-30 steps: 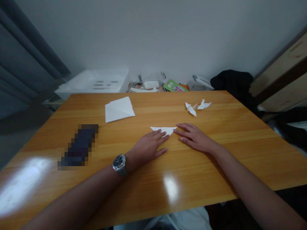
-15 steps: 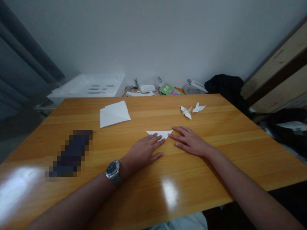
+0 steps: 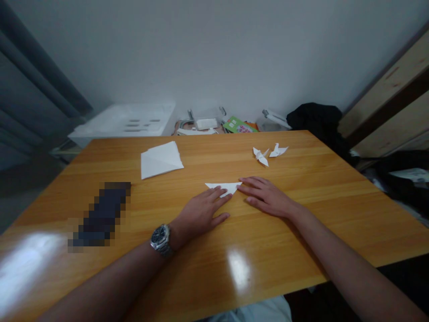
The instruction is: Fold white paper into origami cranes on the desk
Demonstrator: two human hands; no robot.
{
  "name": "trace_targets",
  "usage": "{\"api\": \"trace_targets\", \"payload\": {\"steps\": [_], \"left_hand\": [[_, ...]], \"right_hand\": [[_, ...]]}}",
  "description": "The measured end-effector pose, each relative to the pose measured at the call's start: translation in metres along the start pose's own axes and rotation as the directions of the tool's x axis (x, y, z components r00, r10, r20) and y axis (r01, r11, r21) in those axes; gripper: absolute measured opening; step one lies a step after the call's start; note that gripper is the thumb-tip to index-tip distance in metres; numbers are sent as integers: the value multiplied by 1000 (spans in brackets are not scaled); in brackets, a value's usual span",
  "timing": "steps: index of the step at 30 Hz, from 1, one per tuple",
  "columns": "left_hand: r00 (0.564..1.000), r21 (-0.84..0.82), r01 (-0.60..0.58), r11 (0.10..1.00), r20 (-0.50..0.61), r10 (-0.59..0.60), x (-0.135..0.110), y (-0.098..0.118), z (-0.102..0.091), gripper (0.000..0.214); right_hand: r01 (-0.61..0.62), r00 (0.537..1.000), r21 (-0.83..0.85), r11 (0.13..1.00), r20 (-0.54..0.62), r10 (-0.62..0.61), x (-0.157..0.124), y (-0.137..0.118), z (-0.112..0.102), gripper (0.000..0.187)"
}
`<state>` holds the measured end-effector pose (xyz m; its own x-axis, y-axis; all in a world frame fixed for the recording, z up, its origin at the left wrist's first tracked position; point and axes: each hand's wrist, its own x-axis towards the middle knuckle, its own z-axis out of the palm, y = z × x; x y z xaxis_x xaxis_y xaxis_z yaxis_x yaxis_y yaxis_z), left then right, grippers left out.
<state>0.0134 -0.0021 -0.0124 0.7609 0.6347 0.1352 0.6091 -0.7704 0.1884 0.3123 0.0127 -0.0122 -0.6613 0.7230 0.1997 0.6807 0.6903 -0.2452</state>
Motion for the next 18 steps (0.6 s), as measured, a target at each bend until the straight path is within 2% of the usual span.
{"api": "trace_targets", "payload": {"steps": [5,10,18], "left_hand": [[1000,5,-10,1000,-8,10,1,1,-1,58],[1000,11,-14,1000,-9,14,2,1,-1,59],[999,10,-29,1000,-15,29,4,1,0,59]], "right_hand": [[-46,991,59,997,-121,53,3,0,0,38],[22,998,7,1000,-52,-21,1,0,-1,41],[24,1000,-22,999,5,-24,-1,1,-3,47]]}}
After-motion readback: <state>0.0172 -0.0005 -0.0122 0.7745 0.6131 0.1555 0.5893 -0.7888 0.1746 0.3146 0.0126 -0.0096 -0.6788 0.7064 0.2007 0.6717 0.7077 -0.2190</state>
